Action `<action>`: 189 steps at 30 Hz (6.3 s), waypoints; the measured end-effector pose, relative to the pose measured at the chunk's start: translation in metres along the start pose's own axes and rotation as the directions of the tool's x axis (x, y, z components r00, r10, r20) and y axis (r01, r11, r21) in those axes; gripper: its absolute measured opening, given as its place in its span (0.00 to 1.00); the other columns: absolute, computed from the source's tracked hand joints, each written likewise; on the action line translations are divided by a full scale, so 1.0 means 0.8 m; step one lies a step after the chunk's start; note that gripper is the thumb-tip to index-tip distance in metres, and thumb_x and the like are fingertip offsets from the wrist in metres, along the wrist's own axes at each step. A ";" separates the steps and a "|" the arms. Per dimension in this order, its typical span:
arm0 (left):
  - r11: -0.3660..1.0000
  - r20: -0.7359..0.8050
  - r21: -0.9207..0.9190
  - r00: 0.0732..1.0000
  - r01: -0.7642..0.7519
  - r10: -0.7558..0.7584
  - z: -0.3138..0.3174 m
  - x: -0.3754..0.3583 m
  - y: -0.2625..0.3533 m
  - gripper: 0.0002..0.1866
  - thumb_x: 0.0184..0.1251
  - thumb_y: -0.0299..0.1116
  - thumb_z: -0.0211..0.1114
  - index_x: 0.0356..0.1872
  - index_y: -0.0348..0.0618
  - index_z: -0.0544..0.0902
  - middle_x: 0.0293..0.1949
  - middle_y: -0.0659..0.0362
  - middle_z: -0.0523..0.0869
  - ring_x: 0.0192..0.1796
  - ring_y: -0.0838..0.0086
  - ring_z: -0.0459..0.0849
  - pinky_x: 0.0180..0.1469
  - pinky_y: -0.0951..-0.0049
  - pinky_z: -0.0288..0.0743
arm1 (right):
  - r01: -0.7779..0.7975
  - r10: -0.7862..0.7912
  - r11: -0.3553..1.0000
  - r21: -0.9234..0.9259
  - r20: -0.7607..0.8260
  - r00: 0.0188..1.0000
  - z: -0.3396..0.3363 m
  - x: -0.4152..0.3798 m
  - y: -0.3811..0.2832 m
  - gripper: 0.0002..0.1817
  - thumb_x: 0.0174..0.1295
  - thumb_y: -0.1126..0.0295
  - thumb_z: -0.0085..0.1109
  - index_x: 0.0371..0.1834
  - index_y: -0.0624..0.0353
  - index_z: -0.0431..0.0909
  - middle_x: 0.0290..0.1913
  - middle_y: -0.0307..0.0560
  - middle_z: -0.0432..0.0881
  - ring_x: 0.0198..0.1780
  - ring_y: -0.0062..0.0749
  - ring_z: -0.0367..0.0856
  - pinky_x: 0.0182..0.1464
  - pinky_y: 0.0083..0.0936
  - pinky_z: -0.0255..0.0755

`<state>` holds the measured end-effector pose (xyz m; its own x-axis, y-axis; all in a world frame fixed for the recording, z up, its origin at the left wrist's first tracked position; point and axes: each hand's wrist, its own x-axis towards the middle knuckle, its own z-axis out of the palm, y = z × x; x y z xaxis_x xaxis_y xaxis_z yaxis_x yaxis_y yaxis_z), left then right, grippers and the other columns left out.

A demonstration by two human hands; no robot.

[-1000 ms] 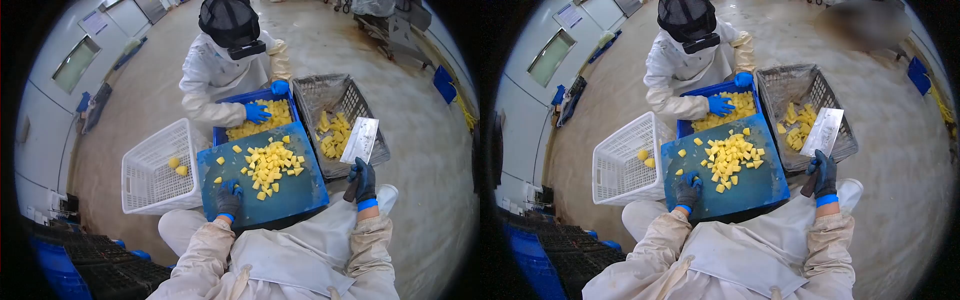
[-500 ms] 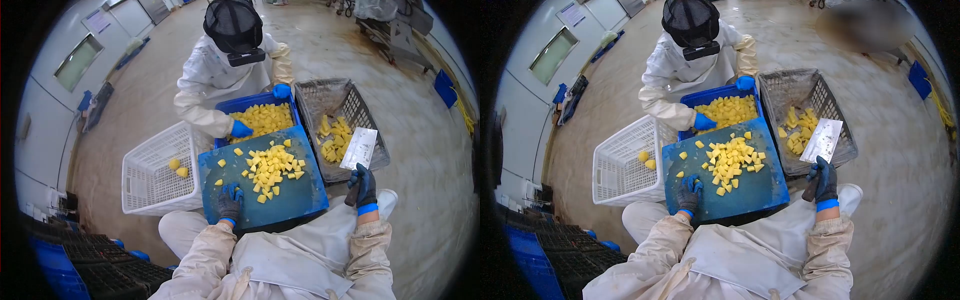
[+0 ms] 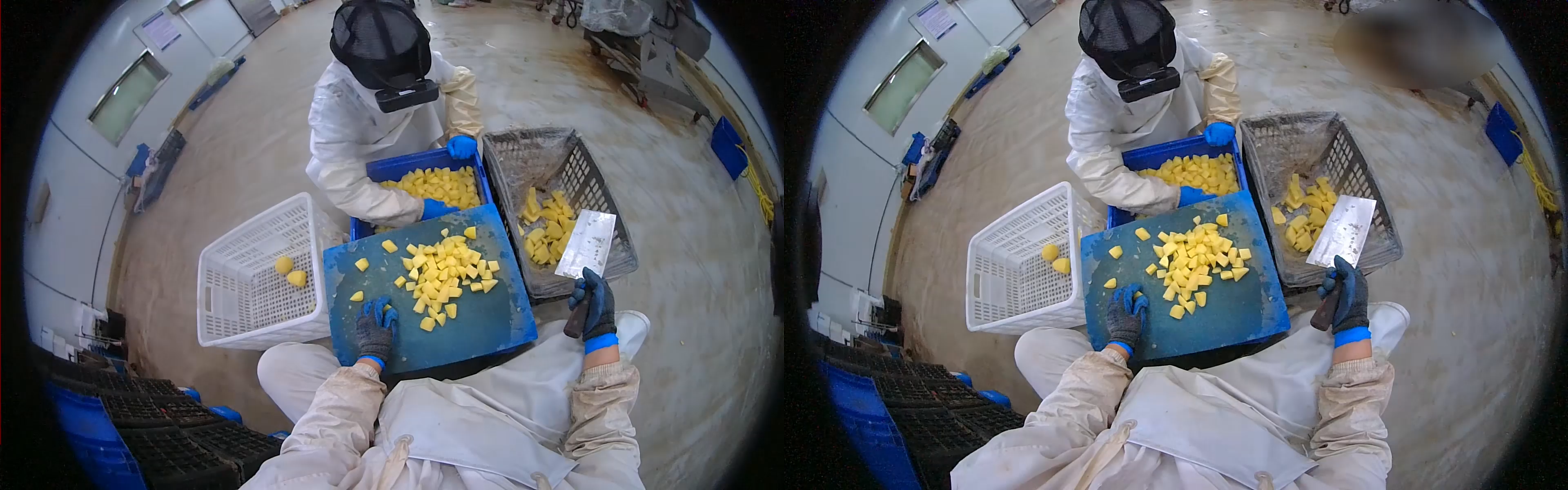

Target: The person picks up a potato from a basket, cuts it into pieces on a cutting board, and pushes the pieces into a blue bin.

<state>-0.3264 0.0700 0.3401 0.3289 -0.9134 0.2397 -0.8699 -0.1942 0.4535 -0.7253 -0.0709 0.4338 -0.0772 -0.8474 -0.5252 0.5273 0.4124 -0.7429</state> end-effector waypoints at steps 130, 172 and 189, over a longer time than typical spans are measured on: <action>-0.462 0.452 -0.793 0.892 0.397 -0.011 -0.063 0.057 0.053 0.16 0.67 0.24 0.54 0.55 0.48 0.76 0.49 0.61 0.82 0.51 0.73 0.81 0.52 0.70 0.77 | -0.067 0.067 0.998 -0.002 0.097 0.993 -0.016 0.025 0.009 0.10 0.62 0.60 0.57 0.26 0.49 0.71 0.18 0.31 0.70 0.17 0.18 0.68 0.21 0.18 0.66; 0.948 -0.083 0.262 0.983 0.181 -0.165 -0.018 -0.001 -0.022 0.29 0.67 0.42 0.48 0.65 0.38 0.62 0.64 0.44 0.65 0.68 0.51 0.59 0.70 0.54 0.47 | -0.094 0.094 0.996 -0.012 0.022 0.995 0.005 0.014 0.009 0.09 0.60 0.63 0.58 0.27 0.51 0.71 0.18 0.32 0.69 0.18 0.20 0.68 0.20 0.22 0.64; 0.948 -0.083 0.243 0.978 0.207 -0.192 -0.012 -0.003 -0.027 0.29 0.67 0.43 0.48 0.68 0.44 0.59 0.66 0.48 0.62 0.71 0.54 0.54 0.72 0.53 0.41 | -0.116 0.116 0.993 -0.009 0.041 0.992 0.003 0.013 0.006 0.09 0.62 0.62 0.57 0.27 0.49 0.71 0.18 0.30 0.70 0.18 0.18 0.68 0.20 0.19 0.65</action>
<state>-0.3050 0.0795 0.3382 0.5190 -0.8263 0.2189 -0.8459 -0.4597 0.2703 -0.7217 -0.0789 0.4259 0.0187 -0.8068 -0.5905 0.5248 0.5106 -0.6811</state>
